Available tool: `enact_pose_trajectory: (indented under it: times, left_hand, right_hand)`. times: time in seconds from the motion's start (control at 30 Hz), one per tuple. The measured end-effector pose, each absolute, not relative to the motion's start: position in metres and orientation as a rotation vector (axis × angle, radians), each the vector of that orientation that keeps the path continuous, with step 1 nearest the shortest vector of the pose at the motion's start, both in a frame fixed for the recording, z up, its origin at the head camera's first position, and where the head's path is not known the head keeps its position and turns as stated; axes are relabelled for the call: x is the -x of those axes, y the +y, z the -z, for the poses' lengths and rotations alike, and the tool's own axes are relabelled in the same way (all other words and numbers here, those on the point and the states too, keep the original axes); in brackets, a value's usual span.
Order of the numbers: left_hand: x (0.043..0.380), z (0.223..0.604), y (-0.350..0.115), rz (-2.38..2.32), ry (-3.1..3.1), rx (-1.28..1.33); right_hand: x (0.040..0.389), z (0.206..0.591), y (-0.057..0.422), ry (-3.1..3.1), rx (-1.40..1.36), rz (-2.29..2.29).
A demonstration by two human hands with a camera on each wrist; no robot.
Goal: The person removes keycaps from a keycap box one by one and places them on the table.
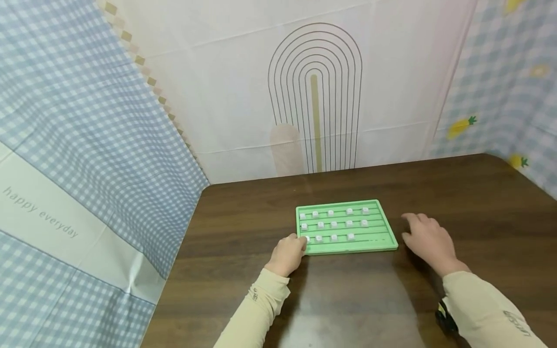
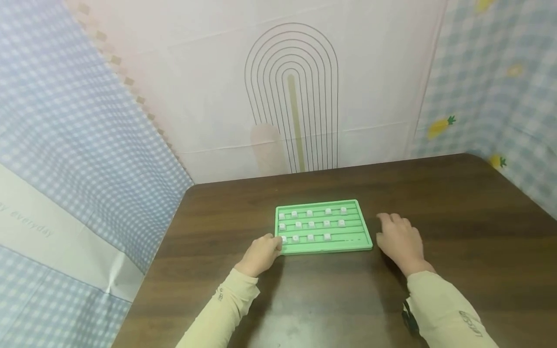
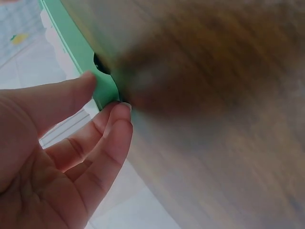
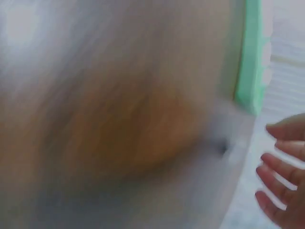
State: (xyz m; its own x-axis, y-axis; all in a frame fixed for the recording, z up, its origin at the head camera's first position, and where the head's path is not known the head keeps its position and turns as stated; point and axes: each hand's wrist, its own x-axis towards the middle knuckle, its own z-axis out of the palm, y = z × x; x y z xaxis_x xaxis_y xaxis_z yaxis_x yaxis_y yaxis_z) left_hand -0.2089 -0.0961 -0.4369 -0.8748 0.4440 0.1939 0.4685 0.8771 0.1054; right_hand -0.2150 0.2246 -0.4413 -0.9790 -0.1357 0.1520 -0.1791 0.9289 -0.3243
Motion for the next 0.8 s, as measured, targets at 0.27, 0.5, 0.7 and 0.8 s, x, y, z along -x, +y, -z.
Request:
enact_pose_trajectory:
  times: [0.27,0.5,0.7,0.8]
  left_hand:
    - [0.208,0.437,-0.094,0.276,-2.918,0.71]
    - [0.208,0.439,-0.086,0.292,-2.916,0.754]
    - [0.208,0.441,-0.086,0.267,-2.887,0.758]
    - [0.209,0.441,-0.087,0.262,-2.879,0.764]
  right_hand:
    - [0.227,0.443,0.16,-2.937,-0.551,-0.574]
    - [0.227,0.456,0.143,-2.916,-0.581,-0.462]
    - [0.23,0.456,0.14,-2.869,-0.592,-0.382]
    - [0.232,0.456,0.141,-2.851,-0.596,-0.368]
